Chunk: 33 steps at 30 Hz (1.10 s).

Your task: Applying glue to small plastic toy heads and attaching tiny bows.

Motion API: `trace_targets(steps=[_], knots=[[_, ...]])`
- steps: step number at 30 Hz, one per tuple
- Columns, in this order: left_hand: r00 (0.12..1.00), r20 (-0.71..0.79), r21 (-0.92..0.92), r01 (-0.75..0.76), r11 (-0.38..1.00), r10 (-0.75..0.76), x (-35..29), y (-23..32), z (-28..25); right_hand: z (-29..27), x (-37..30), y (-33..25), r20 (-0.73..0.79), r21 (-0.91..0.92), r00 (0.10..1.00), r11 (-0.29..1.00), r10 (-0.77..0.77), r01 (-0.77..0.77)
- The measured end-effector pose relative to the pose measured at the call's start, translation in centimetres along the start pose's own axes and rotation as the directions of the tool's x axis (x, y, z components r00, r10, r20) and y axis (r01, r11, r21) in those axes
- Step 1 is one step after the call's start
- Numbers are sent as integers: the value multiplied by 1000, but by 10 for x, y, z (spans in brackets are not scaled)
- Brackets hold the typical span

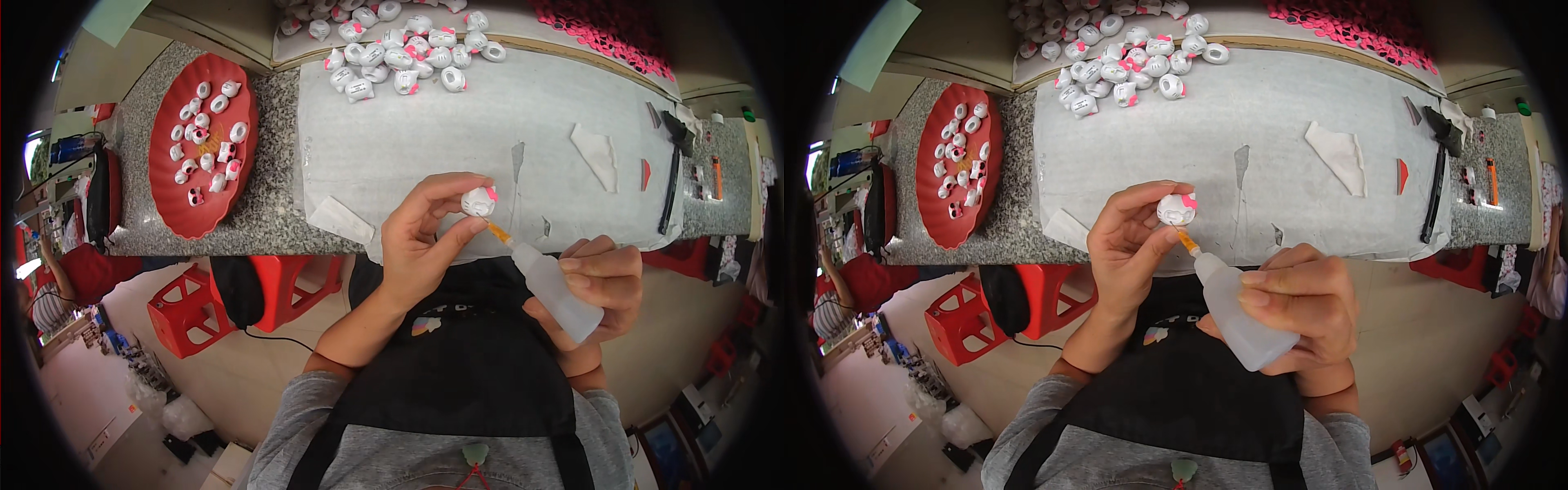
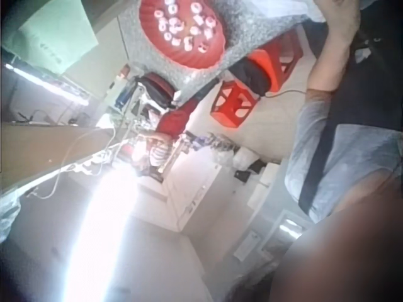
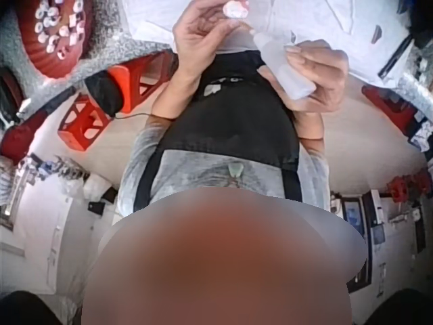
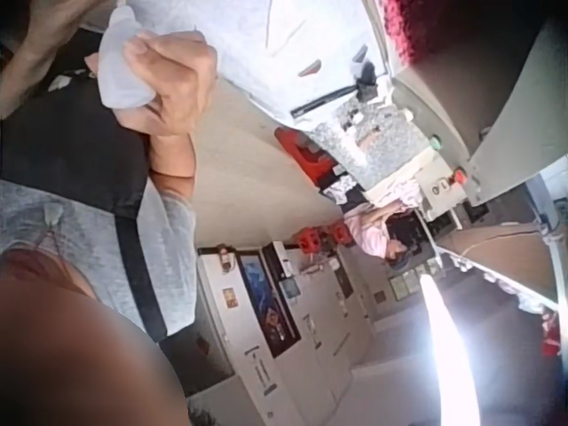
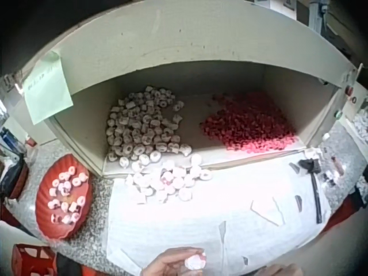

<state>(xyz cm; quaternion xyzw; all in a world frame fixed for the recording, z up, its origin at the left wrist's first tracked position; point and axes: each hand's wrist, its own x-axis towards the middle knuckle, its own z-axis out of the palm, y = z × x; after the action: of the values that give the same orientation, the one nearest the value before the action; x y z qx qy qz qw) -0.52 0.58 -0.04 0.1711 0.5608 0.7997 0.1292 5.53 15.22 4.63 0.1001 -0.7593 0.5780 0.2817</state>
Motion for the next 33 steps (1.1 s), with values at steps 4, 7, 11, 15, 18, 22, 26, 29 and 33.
trace_targets(steps=[4,7,11,15,18,22,26,29,33], knots=[[999,9,46,-34,998,34,3,-1,0,-2,1,2,5,-88,1000,996,4,-4],[1000,-10,2,-14,1000,14,4,3,1,-2,3,3,-11,-107,1000,994,-3,2],[990,-135,-76,-42,996,31,6,5,-11,-10,14,12,-33,-76,999,996,41,-43],[962,-267,-92,-74,993,47,13,11,-31,-28,36,45,6,18,955,954,298,-298],[956,-285,-110,-99,989,64,13,13,-35,-36,77,62,151,26,866,874,476,-485],[970,-240,-135,-67,989,33,7,15,-28,-51,125,108,69,-338,916,873,395,-350],[970,-241,-95,-21,995,-3,3,11,-27,-43,149,142,176,-852,973,518,152,73],[976,-217,-94,-24,995,3,3,10,-28,-39,153,143,194,-873,962,481,190,81],[979,-201,-145,-2,989,-27,4,11,-28,-41,156,136,283,-863,935,482,214,151]])
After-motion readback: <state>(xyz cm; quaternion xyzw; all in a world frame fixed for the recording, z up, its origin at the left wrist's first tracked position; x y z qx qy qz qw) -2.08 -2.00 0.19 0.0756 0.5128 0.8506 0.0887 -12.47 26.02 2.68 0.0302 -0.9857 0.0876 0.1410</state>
